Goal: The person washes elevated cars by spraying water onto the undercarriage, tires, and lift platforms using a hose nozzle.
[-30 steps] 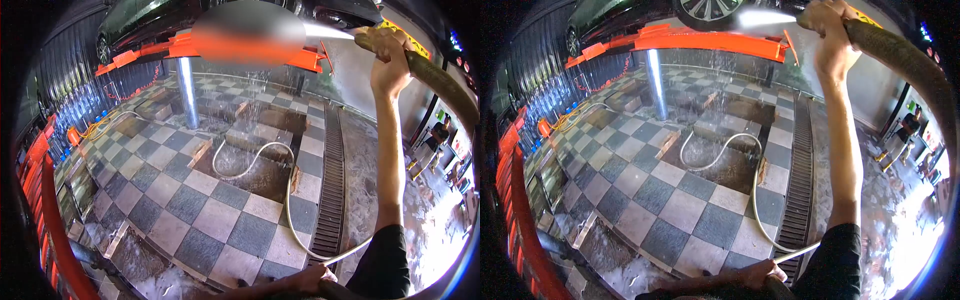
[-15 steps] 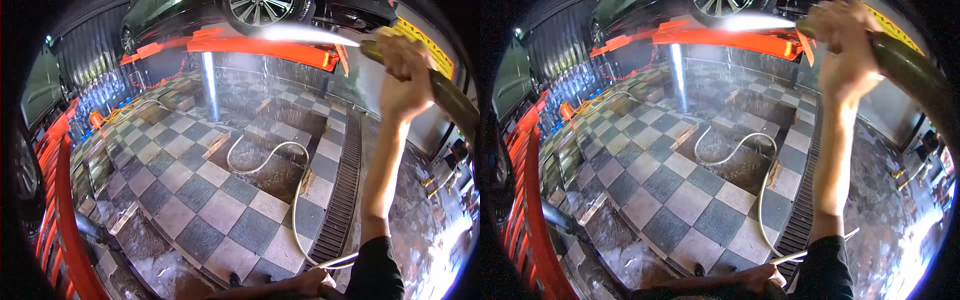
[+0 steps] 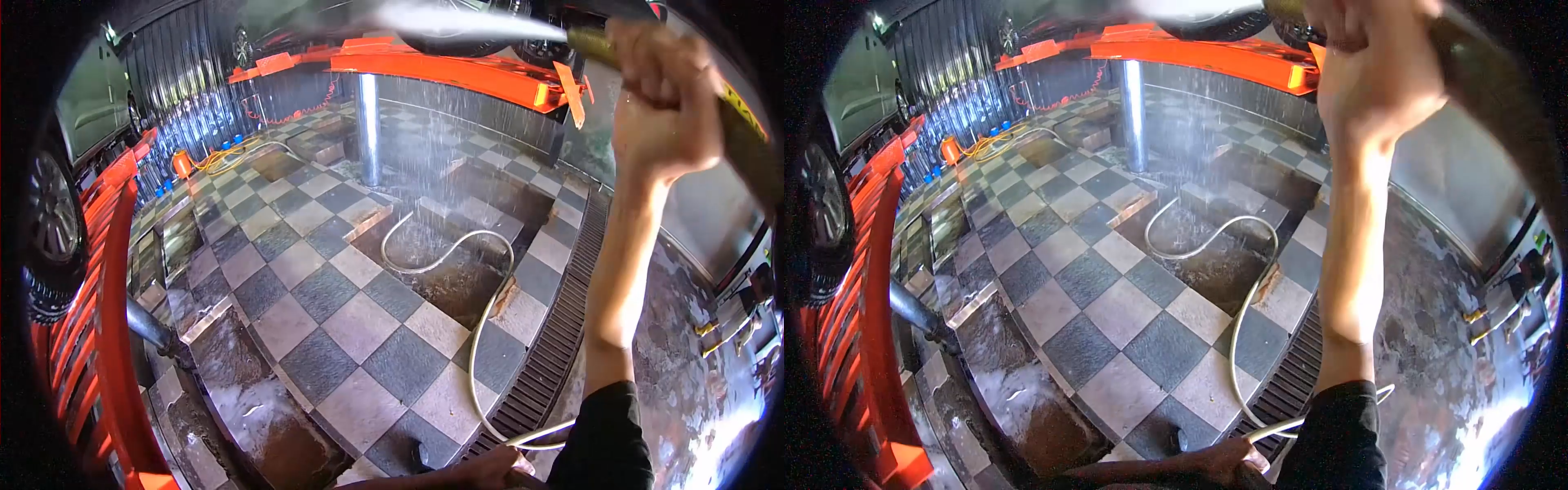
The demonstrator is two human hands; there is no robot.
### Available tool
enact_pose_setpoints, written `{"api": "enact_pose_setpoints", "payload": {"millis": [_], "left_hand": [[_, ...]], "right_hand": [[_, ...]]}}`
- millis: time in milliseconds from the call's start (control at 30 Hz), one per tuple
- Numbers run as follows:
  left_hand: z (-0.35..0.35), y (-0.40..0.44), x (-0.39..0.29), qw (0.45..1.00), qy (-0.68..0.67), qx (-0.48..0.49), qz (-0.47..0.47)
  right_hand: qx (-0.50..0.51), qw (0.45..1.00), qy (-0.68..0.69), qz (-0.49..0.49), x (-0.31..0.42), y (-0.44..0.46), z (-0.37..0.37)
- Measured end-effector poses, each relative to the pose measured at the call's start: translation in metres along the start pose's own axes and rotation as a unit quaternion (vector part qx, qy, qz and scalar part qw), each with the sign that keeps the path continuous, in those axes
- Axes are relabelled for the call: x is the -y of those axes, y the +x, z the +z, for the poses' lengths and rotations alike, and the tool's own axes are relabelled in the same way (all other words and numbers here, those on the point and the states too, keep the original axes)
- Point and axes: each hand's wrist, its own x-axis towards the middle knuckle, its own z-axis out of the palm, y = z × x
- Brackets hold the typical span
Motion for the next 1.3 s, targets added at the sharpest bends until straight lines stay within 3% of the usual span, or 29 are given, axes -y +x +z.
{"api": "enact_pose_setpoints", "payload": {"millis": [67, 167, 200, 233, 267, 300, 333, 367, 400, 467, 500, 533, 600, 633, 667, 733, 767, 800, 833, 867, 900, 933, 1000, 1067, 1100, 1133, 1200, 1233, 1300], "left_hand": [[0.011, -0.001, -0.012, 1.0, 0.009, -0.005, 0.009], [0.022, -0.006, -0.049, 1.0, 0.017, 0.009, 0.022], [0.026, -0.007, -0.06, 0.999, 0.024, 0.04, 0.015], [0.026, -0.007, -0.055, 0.993, 0.047, 0.112, 0.008], [0.039, -0.012, -0.046, 0.993, 0.049, 0.112, 0.008], [0.059, -0.02, -0.034, 0.995, 0.074, 0.048, 0.042], [0.081, -0.027, -0.021, 0.992, 0.096, -0.016, 0.077], [0.096, -0.028, -0.006, 0.997, 0.074, 0.012, 0.034], [0.113, -0.023, 0.02, 0.996, 0.073, 0.012, 0.043], [0.156, -0.011, 0.063, 0.988, 0.149, 0.007, 0.047], [0.152, -0.009, 0.016, 0.985, 0.141, 0.096, 0.031], [0.166, -0.015, 0.014, 0.985, 0.14, 0.092, 0.035], [0.186, -0.022, 0.012, 0.978, 0.202, 0.008, 0.057], [0.186, -0.02, -0.009, 0.981, 0.162, 0.094, -0.057], [0.198, -0.018, 0.006, 0.981, 0.162, 0.09, -0.057], [0.229, -0.015, 0.051, 0.988, 0.111, -0.068, 0.079], [0.224, -0.02, 0.025, 0.991, 0.134, -0.008, 0.005], [0.227, -0.018, 0.025, 0.99, 0.139, -0.011, 0.001], [0.231, -0.014, 0.026, 0.994, 0.107, -0.009, 0.031], [0.236, -0.01, 0.027, 0.995, 0.074, -0.005, 0.064], [0.242, -0.009, 0.028, 0.995, 0.071, -0.004, 0.065], [0.249, -0.009, 0.028, 0.988, 0.131, -0.05, 0.058], [0.252, -0.001, 0.027, 0.974, 0.194, -0.102, 0.054], [0.249, 0.006, 0.026, 0.988, 0.147, 0.045, 0.022], [0.251, 0.007, 0.028, 0.988, 0.142, 0.048, 0.019], [0.251, 0.008, 0.032, 0.987, 0.155, 0.045, 0.011], [0.249, 0.007, 0.041, 0.984, 0.171, 0.045, -0.001], [0.253, 0.006, 0.047, 0.987, 0.155, 0.041, -0.014], [0.257, 0.003, 0.055, 0.991, 0.133, 0.022, -0.018]], "right_hand": [[-0.026, 0.996, -0.087, 0.023, 0.017, -0.006, -0.023], [-0.176, 0.969, -0.164, -0.055, 0.058, 0.023, -0.014], [-0.113, 0.991, -0.025, -0.062, 0.072, 0.035, -0.036], [-0.152, 0.958, -0.218, -0.111, 0.081, 0.047, -0.027], [-0.185, 0.883, -0.403, -0.155, 0.092, 0.054, -0.016], [-0.184, 0.882, -0.404, -0.156, 0.111, 0.052, -0.002], [-0.183, 0.946, -0.241, -0.12, 0.133, 0.046, 0.014], [-0.175, 0.979, -0.068, -0.083, 0.152, 0.042, 0.025], [-0.166, 0.98, -0.067, -0.084, 0.165, 0.04, 0.022], [0.158, 0.987, -0.026, -0.008, 0.182, 0.028, 0.006], [0.125, 0.99, -0.059, 0.025, 0.196, 0.014, 0.017], [0.204, 0.976, -0.065, 0.042, 0.209, 0.015, -0.002], [0.121, 0.99, -0.066, 0.022, 0.221, 0.025, -0.024], [0.088, 0.995, -0.043, -0.006, 0.236, 0.037, -0.008], [-0.164, 0.982, -0.093, -0.03, 0.244, 0.042, 0.01], [0.182, 0.982, -0.018, -0.054, 0.247, 0.094, -0.076], [0.414, 0.89, 0.114, -0.151, 0.221, 0.139, -0.067], [0.41, 0.891, 0.115, -0.156, 0.237, 0.116, -0.043], [0.171, 0.981, 0.019, -0.092, 0.264, 0.071, -0.002], [-0.079, 0.993, -0.08, -0.019, 0.277, 0.042, 0.017], [0.154, 0.988, 0.004, 0.006, 0.274, 0.039, -0.018], [0.198, 0.98, -0.025, 0.014, 0.275, 0.034, -0.023], [0.188, 0.981, -0.04, 0.015, 0.276, 0.038, -0.028], [0.104, 0.994, -0.021, -0.035, 0.273, 0.054, -0.028], [0.012, 0.996, -0.066, -0.058, 0.278, 0.055, -0.011], [0.01, 0.996, -0.069, -0.054, 0.281, 0.052, -0.011], [0.064, 0.993, -0.087, -0.042, 0.286, 0.045, -0.011], [0.174, 0.981, 0.089, -0.006, 0.268, 0.048, -0.053], [0.194, 0.976, 0.094, -0.001, 0.259, 0.057, -0.087]]}}
